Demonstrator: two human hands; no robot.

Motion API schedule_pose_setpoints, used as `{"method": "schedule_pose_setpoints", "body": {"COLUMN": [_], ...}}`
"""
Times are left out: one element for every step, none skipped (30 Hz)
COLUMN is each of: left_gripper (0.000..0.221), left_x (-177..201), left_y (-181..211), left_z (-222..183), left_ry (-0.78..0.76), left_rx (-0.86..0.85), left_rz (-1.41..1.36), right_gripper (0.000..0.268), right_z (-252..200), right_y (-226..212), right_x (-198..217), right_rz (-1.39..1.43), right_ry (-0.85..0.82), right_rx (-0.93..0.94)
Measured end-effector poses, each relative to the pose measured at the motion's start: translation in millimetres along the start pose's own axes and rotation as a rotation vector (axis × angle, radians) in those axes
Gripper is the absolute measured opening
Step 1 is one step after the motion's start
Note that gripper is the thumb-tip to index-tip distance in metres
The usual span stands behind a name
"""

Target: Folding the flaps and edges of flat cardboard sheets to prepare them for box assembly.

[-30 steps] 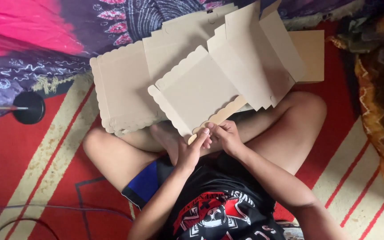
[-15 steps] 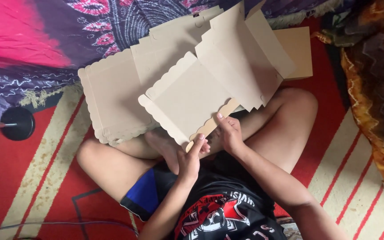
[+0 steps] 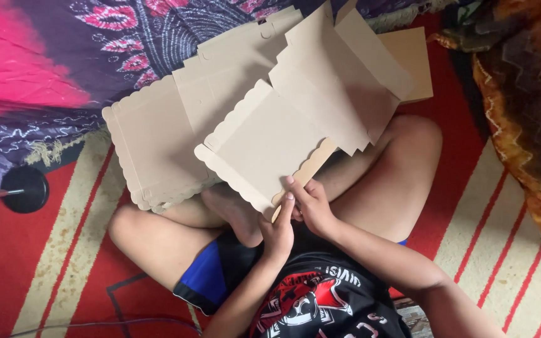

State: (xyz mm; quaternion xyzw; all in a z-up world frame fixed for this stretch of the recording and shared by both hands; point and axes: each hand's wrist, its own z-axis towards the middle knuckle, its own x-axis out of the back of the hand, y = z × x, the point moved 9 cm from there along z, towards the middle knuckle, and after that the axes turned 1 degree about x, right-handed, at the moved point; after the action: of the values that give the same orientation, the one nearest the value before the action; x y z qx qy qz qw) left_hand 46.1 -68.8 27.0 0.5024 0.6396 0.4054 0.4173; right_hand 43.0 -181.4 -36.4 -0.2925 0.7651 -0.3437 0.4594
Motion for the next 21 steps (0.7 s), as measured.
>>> {"method": "schedule_pose_setpoints", "body": {"left_gripper": [0.021,0.021,0.022,0.022,0.021,0.021,0.021,0.022,0.024,0.024,0.030,0.037,0.037,0.039,0.040,0.040,0.039,0.037,0.037,0.037,0.037], "left_x": [-1.8,-2.0,-2.1,-1.8,-0.7,-2.4,-2.4,-2.3,-2.1,-4.0,-7.6,-10.5,-10.6,-11.1,-11.7,-11.9,-11.4,-11.0,-10.0,-8.9,-7.8], "left_y": [10.5,20.3,29.9,22.7,17.7,14.1,13.9,14.8,15.7,20.5,24.6,29.3,33.2,34.9,36.5,36.3,36.5,36.3,32.0,28.9,25.8], "left_z": [0.2,-1.8,-3.6,-4.9,-6.5,-3.7,-3.6,-3.4,-3.3,-4.7,-6.0,-6.4,-8.6,-11.0,-13.5,-15.6,-17.4,-19.8,-20.3,-21.9,-23.4], "left_ry": [-0.003,0.006,0.016,0.013,0.017,0.017,0.009,0.007,0.005,0.001,-0.023,-0.046,-0.049,-0.060,-0.071,-0.078,-0.079,-0.076,-0.081,-0.085,-0.090], "left_rx": [-0.003,-0.006,-0.010,-0.001,-0.015,-0.040,-0.042,-0.055,-0.068,-0.068,-0.062,-0.058,-0.061,-0.040,-0.020,-0.023,-0.028,-0.033,-0.033,-0.048,-0.062], "left_rz": [0.002,-0.011,-0.023,-0.019,-0.030,-0.048,-0.049,-0.004,0.041,0.043,0.057,0.072,0.076,0.110,0.144,0.147,0.147,0.145,0.146,0.140,0.133], "right_gripper": [0.035,0.031,0.028,0.028,0.024,0.020,0.020,0.021,0.022,0.022,0.021,0.021,0.021,0.023,0.026,0.026,0.029,0.031,0.031,0.032,0.033], "right_z": [-1.1,-4.4,-7.8,-13.9,-20.2,-21.4,-25.2,-28.9,-33.0,-32.8,-33.1,-32.6,-28.3,-25.5,-22.7,-18.5,-14.2,-10.0,-8.3,-7.8,-7.3], "right_y": [-14.3,-26.8,-38.9,-46.6,-55.6,-67.1,-66.1,-64.4,-62.6,-63.0,-63.8,-64.0,-61.7,-61.5,-61.4,-59.3,-57.7,-56.3,-61.1,-66.1,-71.1], "right_x": [-7.1,-13.9,-20.5,-24.7,-27.9,-31.9,-31.3,-27.0,-22.8,-21.4,-17.2,-14.2,-7.4,1.9,11.2,17.5,23.8,30.6,29.5,30.2,30.8], "right_rz": [0.003,-0.006,-0.016,-0.014,0.008,0.028,0.029,0.048,0.067,0.070,0.094,0.120,0.125,0.092,0.058,0.063,0.060,0.055,0.057,0.066,0.075], "right_ry": [0.000,-0.007,-0.014,-0.005,0.018,0.036,0.039,0.084,0.129,0.132,0.166,0.198,0.199,0.227,0.256,0.260,0.266,0.270,0.273,0.296,0.319], "right_rx": [0.004,-0.010,-0.024,-0.028,-0.020,-0.001,0.006,0.006,0.007,0.009,0.019,0.030,0.033,0.059,0.086,0.091,0.101,0.109,0.112,0.119,0.126]}}
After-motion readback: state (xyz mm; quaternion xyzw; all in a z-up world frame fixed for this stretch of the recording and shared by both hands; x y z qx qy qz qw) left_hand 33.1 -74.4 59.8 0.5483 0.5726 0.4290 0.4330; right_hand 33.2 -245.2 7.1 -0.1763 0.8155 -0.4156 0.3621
